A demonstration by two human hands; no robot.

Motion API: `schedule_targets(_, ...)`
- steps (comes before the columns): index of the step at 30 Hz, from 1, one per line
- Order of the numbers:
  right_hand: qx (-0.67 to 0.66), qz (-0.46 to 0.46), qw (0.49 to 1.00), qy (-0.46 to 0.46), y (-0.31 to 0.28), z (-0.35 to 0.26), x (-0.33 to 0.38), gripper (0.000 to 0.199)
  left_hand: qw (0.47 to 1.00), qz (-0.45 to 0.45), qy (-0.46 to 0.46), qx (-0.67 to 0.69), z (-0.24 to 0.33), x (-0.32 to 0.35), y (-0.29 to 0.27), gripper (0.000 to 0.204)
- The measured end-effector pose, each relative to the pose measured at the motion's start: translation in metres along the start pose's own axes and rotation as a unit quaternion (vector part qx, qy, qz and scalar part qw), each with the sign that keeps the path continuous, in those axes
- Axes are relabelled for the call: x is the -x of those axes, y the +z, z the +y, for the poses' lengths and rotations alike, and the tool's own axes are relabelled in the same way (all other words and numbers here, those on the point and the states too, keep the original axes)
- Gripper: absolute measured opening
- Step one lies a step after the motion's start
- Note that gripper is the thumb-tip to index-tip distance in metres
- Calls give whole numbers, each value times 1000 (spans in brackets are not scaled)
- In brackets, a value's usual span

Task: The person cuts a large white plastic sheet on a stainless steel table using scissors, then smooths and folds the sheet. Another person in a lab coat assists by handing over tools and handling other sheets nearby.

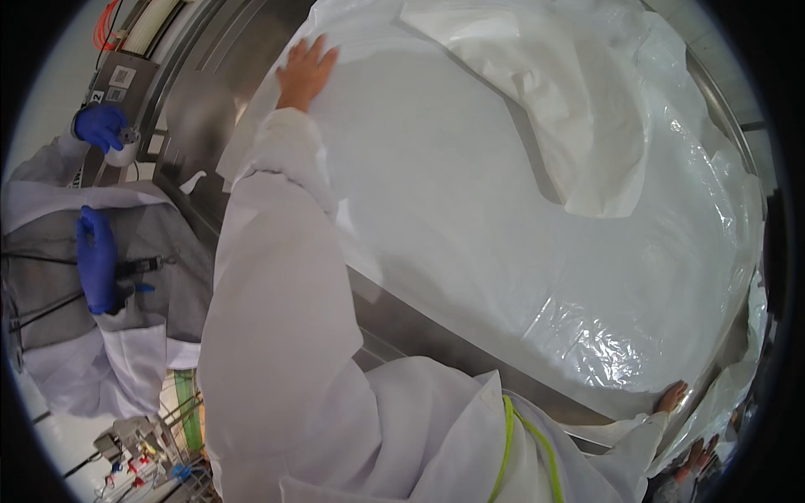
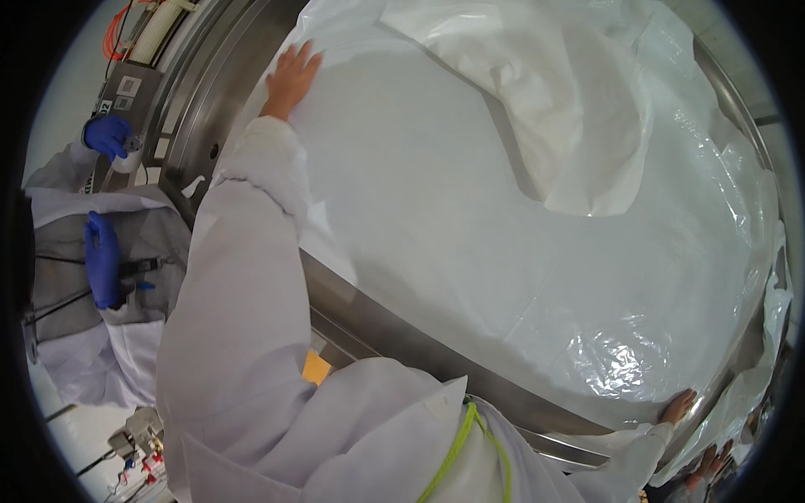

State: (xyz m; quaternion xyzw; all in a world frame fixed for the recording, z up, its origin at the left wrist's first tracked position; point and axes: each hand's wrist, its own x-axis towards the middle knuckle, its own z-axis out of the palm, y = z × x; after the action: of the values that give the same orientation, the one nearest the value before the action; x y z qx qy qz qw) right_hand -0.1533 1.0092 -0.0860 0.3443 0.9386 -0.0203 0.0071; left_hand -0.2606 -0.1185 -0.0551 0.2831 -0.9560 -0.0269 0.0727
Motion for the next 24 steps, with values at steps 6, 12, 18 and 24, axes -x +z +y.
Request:
schedule_targets(6,288,-248,923,-53,-23,-118,122,47,998,10,-42,-46,-84,3,-34,56)
schedule_targets(12,62,11,925,-374,4,-257,262,42,983,30,107,-143,-43,16,-15,52)
schedule_targets(18,-16,-151,962,-228,-55,-447,458,69,970,-70,-152,175,-55,-14,-67,47)
schedule_targets(24,-36,-176,949,-259,-53,-451,472,70,949,-172,-69,253,-101,-68,-38,46)
